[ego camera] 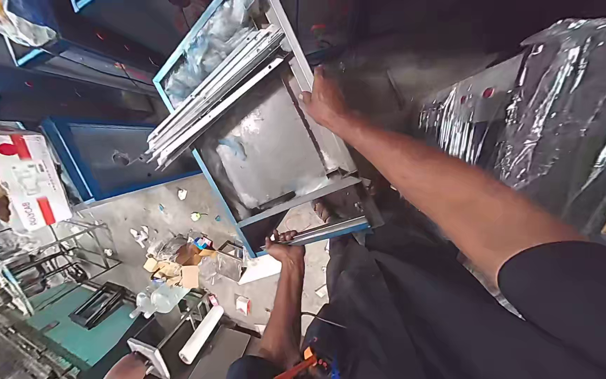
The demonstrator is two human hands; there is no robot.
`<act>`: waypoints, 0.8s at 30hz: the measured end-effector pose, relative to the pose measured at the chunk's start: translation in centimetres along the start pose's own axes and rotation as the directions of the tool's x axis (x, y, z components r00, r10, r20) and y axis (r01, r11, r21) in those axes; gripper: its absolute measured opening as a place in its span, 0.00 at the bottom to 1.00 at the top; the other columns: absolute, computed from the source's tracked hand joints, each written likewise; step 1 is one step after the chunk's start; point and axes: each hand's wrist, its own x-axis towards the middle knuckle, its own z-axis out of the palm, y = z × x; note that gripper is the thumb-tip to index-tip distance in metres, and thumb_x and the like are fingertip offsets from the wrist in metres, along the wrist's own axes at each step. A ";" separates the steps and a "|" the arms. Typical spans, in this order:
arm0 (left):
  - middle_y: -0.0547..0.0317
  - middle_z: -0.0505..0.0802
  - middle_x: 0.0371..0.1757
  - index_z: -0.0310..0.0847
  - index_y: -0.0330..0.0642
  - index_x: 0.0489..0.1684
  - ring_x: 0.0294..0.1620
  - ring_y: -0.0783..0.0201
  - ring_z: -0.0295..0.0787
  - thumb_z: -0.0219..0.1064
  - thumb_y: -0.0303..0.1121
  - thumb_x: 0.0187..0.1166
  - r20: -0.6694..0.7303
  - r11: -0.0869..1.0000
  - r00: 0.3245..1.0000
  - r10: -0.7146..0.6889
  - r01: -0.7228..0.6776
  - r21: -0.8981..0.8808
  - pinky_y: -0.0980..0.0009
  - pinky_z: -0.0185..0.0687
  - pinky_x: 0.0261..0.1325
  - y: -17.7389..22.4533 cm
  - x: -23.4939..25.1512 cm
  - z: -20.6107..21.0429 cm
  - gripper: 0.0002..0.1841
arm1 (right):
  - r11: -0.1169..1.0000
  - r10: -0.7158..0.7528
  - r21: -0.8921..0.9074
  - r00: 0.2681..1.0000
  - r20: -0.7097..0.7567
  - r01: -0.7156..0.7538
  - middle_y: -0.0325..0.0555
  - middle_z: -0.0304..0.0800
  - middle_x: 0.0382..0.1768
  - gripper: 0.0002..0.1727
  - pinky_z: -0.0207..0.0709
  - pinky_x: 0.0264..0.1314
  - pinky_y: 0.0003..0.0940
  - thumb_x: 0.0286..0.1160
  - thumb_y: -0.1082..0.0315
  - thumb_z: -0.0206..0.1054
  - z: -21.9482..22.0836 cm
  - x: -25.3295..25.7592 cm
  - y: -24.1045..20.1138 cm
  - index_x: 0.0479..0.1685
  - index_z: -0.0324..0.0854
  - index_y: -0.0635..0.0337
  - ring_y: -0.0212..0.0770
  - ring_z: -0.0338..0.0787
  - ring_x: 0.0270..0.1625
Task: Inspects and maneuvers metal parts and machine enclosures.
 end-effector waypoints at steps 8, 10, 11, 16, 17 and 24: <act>0.67 0.71 0.16 0.70 0.49 0.37 0.11 0.67 0.69 0.38 0.54 0.89 -0.102 0.994 0.992 -0.076 0.068 -0.083 0.69 0.75 0.20 -7.9 -6.6 7.1 0.22 | 0.985 -0.103 -0.138 0.994 0.030 0.106 0.69 0.86 0.63 0.36 0.79 0.66 0.66 0.80 0.49 0.66 -6.0 5.9 0.0 0.78 0.69 0.68 0.68 0.87 0.67; 0.68 0.70 0.16 0.70 0.50 0.39 0.10 0.68 0.67 0.39 0.53 0.90 -0.107 0.997 0.993 -0.043 0.035 -0.074 0.71 0.74 0.18 -8.7 -7.3 7.9 0.21 | 0.979 -0.083 -0.187 0.996 0.026 0.086 0.69 0.86 0.61 0.38 0.80 0.62 0.68 0.75 0.45 0.69 -6.4 6.3 -0.1 0.74 0.73 0.68 0.69 0.88 0.66; 0.68 0.70 0.16 0.70 0.51 0.38 0.10 0.68 0.66 0.40 0.52 0.91 -0.110 0.997 0.994 -0.026 0.018 -0.072 0.71 0.73 0.17 -8.9 -7.4 7.9 0.20 | 0.979 -0.062 -0.191 0.998 0.033 0.067 0.69 0.87 0.60 0.38 0.80 0.61 0.69 0.71 0.43 0.72 -6.4 6.3 -0.2 0.68 0.76 0.69 0.69 0.88 0.65; 0.70 0.68 0.14 0.68 0.51 0.36 0.07 0.70 0.63 0.41 0.51 0.91 -0.085 0.996 0.996 0.033 -0.040 -0.081 0.73 0.71 0.15 -9.1 -6.6 6.9 0.19 | 0.987 -0.069 -0.143 0.995 0.070 0.079 0.67 0.89 0.51 0.28 0.81 0.53 0.69 0.64 0.51 0.76 -5.5 6.1 0.5 0.50 0.81 0.69 0.66 0.90 0.58; 0.69 0.68 0.13 0.68 0.50 0.36 0.07 0.69 0.63 0.42 0.51 0.91 -0.075 0.995 0.996 0.041 -0.047 -0.083 0.73 0.71 0.15 -9.2 -6.5 6.7 0.19 | 0.988 -0.085 -0.125 0.994 0.072 0.093 0.67 0.89 0.51 0.26 0.81 0.54 0.68 0.65 0.53 0.76 -5.5 5.8 0.9 0.49 0.81 0.69 0.66 0.90 0.58; 0.68 0.69 0.15 0.69 0.49 0.40 0.08 0.69 0.64 0.43 0.53 0.91 -0.007 0.996 0.996 0.092 -0.092 0.006 0.71 0.72 0.15 -8.5 -5.6 4.2 0.20 | 0.997 -0.057 -0.050 0.998 -0.003 0.057 0.68 0.89 0.52 0.26 0.81 0.55 0.68 0.65 0.55 0.75 -5.7 2.1 4.1 0.50 0.82 0.70 0.66 0.90 0.59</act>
